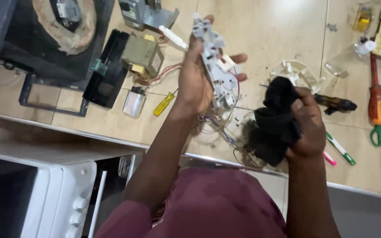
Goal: Cleaning and inspecting internal components of an appliance during repair using a cloth and toothbrush
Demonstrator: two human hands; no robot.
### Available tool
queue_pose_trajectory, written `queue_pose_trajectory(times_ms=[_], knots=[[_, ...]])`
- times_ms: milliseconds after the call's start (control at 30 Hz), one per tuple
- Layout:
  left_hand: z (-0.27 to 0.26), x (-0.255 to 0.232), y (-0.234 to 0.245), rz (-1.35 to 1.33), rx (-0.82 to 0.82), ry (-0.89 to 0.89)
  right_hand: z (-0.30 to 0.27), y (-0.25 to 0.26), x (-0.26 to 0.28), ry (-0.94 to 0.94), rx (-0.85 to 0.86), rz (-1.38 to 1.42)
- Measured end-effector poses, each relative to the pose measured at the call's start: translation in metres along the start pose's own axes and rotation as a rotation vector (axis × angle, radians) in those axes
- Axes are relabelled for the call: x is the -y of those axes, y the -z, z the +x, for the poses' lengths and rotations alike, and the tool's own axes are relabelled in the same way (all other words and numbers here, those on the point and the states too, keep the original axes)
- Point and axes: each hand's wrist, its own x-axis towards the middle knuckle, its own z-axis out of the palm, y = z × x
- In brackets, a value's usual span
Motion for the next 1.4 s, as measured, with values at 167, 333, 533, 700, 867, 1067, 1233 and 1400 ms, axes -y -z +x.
queue_pose_trajectory(times_ms=[167, 333, 533, 700, 867, 1067, 1233, 1400], knots=[[-0.003, 0.006, -0.002, 0.144, 0.006, 0.022, 0.001, -0.021, 0.030, 0.220, 0.163, -0.308], [0.000, 0.030, 0.002, 0.350, 0.027, 0.052, 0.014, -0.079, 0.026, 0.556, 0.154, -0.830], [-0.001, 0.041, 0.022, 0.325, -0.191, -0.075, 0.007, -0.116, 0.014, 0.764, 0.165, -1.462], [-0.038, 0.023, -0.031, 0.518, -0.120, -0.144, 0.011, -0.113, 0.041, 0.465, 0.488, -1.453], [-0.034, 0.029, -0.017, 0.499, 0.036, -0.202, 0.014, -0.109, 0.042, 0.341, 0.561, -0.902], [-0.044, 0.023, -0.024, 0.785, 0.082, -0.171, 0.002, -0.115, 0.046, 0.279, 0.550, -1.629], [-0.037, 0.042, -0.001, 0.493, 0.126, -0.190, 0.003, -0.108, 0.059, 0.544, 0.478, -1.506], [-0.026, 0.026, 0.020, -0.030, 0.261, 0.034, -0.007, -0.100, 0.063, 0.526, 0.635, -1.957]])
